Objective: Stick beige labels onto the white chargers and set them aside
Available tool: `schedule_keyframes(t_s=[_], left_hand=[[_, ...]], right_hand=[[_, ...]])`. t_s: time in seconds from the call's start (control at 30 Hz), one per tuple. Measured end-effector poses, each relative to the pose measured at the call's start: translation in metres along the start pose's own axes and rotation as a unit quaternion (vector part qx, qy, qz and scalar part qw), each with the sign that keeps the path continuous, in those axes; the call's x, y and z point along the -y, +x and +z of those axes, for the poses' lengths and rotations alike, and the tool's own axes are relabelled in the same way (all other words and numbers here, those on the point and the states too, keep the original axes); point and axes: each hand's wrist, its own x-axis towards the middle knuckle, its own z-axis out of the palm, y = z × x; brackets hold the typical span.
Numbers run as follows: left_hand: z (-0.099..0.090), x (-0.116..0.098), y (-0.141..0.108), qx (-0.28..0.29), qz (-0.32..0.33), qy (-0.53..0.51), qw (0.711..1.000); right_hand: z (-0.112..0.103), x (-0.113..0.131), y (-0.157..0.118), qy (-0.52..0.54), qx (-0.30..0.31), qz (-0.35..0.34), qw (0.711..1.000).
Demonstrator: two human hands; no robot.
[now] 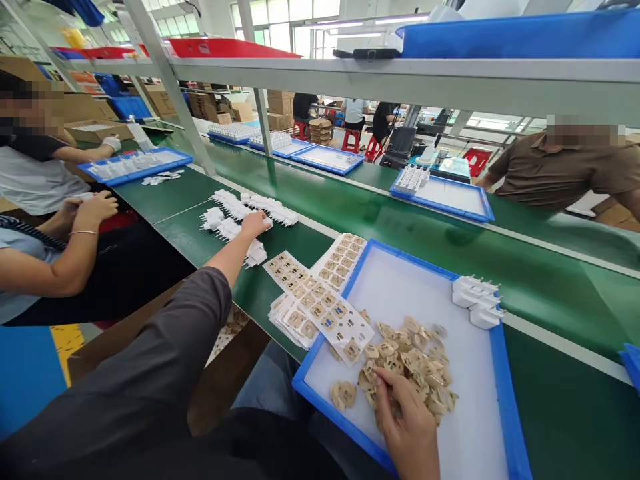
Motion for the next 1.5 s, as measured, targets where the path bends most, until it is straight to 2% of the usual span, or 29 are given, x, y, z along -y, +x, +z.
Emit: schedule_keyframes(t_s=[0.1, 0.23, 0.4, 0.5, 0.6, 0.67, 0.73, 0.83, 0.9, 0.93, 0.97, 1.07, 1.13, 1.23, 1.33, 1.43, 1.5], left_hand=[[0.003, 0.01, 0.013, 0.012, -0.003, 0.004, 1.0], [0.003, 0.022, 0.024, 0.019, -0.012, 0.003, 1.0], [-0.001, 0.024, 0.022, -0.005, -0.012, 0.005, 1.0], [-0.008, 0.015, 0.005, -0.013, -0.001, 0.012, 1.0], [-0.011, -0.002, -0.01, -0.034, 0.02, 0.021, 0.999], [-0.008, -0.02, -0.016, -0.037, 0.066, 0.016, 0.997], [0.0, -0.044, -0.026, -0.006, 0.139, 0.001, 0.99], [0.014, -0.083, -0.066, 0.079, 0.263, -0.029, 0.961], [0.021, -0.102, -0.112, 0.13, 0.344, -0.06, 0.928], [0.023, -0.109, -0.139, 0.153, 0.403, -0.096, 0.897], [0.025, -0.114, -0.167, 0.161, 0.442, -0.133, 0.872], [0.034, -0.117, -0.241, 0.178, 0.531, -0.173, 0.81], [0.045, -0.115, -0.273, 0.169, 0.556, -0.163, 0.798], [0.065, -0.109, -0.291, 0.151, 0.554, -0.157, 0.804], [0.076, -0.103, -0.292, 0.141, 0.543, -0.194, 0.805], [0.077, -0.1, -0.291, 0.131, 0.525, -0.257, 0.801], [0.073, -0.1, -0.293, 0.124, 0.506, -0.3, 0.799]], right_hand=[[0.0, -0.002, -0.001, -0.004, 0.015, 0.024, 1.0], [0.005, 0.0, -0.004, -0.012, -0.002, 0.052, 0.999], [0.007, -0.006, -0.005, -0.026, 0.008, 0.034, 0.999], [0.004, -0.003, -0.003, -0.018, 0.017, 0.011, 1.0], [0.003, 0.008, 0.0, -0.012, -0.005, 0.012, 1.0], [0.003, 0.016, 0.001, -0.011, -0.017, 0.02, 1.0], [0.004, 0.021, 0.001, -0.006, -0.028, 0.029, 0.999], [-0.003, 0.018, 0.007, -0.006, -0.013, 0.035, 0.999], [-0.019, 0.004, 0.024, -0.056, 0.004, 0.05, 0.997], [-0.03, -0.006, 0.037, -0.101, 0.006, 0.064, 0.993], [-0.043, -0.019, 0.052, -0.163, -0.005, 0.098, 0.982], [-0.08, -0.061, 0.104, -0.233, -0.054, 0.16, 0.958], [-0.094, -0.085, 0.132, -0.265, -0.067, 0.205, 0.94], [-0.098, -0.109, 0.153, -0.288, -0.052, 0.247, 0.924], [-0.094, -0.115, 0.154, -0.296, -0.043, 0.255, 0.92], [-0.094, -0.101, 0.144, -0.289, -0.025, 0.24, 0.926], [-0.089, -0.079, 0.13, -0.254, -0.012, 0.209, 0.944]])
